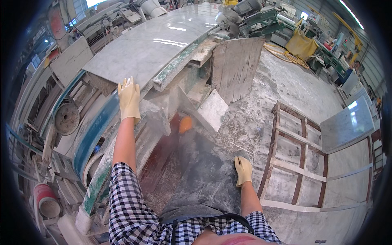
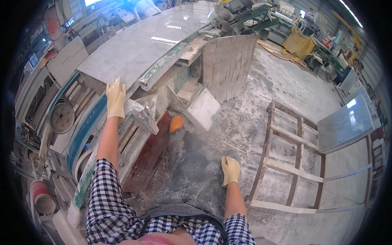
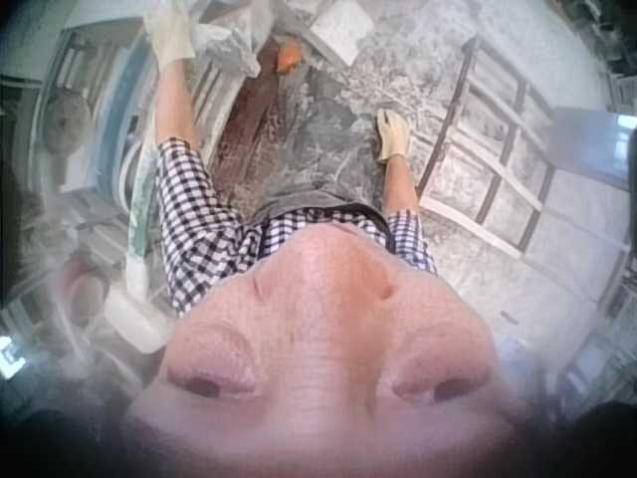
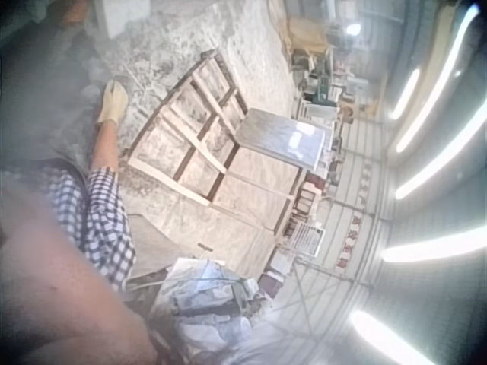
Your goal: The person positions and moves large stone slabs on a conveyor system in a factory. They use both hands to align the slabs, lift smaller pieces, and place them onto a wooden rack. The person also wipes the slab surface with a cloth during handling.
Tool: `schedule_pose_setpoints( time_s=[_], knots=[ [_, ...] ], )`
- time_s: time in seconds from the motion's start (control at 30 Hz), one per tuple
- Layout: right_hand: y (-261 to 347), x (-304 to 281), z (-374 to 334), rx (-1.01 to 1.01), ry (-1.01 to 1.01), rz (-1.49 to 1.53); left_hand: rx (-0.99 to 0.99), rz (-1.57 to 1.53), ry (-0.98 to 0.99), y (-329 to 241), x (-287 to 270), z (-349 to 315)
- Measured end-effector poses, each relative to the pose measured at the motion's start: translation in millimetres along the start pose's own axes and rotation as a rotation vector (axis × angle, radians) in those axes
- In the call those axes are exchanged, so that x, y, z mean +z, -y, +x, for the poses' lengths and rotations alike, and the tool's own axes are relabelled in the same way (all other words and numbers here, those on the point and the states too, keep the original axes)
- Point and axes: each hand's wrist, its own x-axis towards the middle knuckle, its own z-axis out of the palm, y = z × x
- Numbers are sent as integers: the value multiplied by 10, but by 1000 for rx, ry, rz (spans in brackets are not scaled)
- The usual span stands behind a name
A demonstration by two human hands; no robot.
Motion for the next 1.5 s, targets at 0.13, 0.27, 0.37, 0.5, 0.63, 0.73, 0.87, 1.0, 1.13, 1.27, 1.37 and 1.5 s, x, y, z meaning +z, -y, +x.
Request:
schedule_pose_setpoints(
  time_s=[0.13,0.27,0.37,0.5,0.63,0.73,0.87,1.0,1.13,1.27,1.37,1.5],
  knots=[
    [2,5,-1,12,-6,0,-4,-5,-9,0,1,1],
    [-6,20,0,-2,-23,-3,1,-6,-9,9,16,-3],
    [-16,31,3,-2,-20,-12,8,-7,-20,20,34,-4],
    [-32,45,2,-13,-29,-4,21,-8,-33,32,56,-4],
    [-51,57,6,-3,-22,-16,21,-11,-31,39,64,-1],
    [-62,59,13,20,-7,-26,22,-9,-35,34,59,-2],
    [-59,49,10,-10,-20,-10,15,-15,-22,23,41,-2],
    [-43,28,0,-8,-19,7,13,-5,-1,19,18,0],
    [-28,12,-3,6,-8,-2,9,-18,-5,15,10,0],
    [-9,-1,-3,-15,-15,11,7,-12,8,16,12,5],
    [4,-7,-11,-10,-19,11,6,-7,13,19,13,7],
    [-5,5,-15,-15,-30,14,10,-5,9,22,15,9]
  ],
)
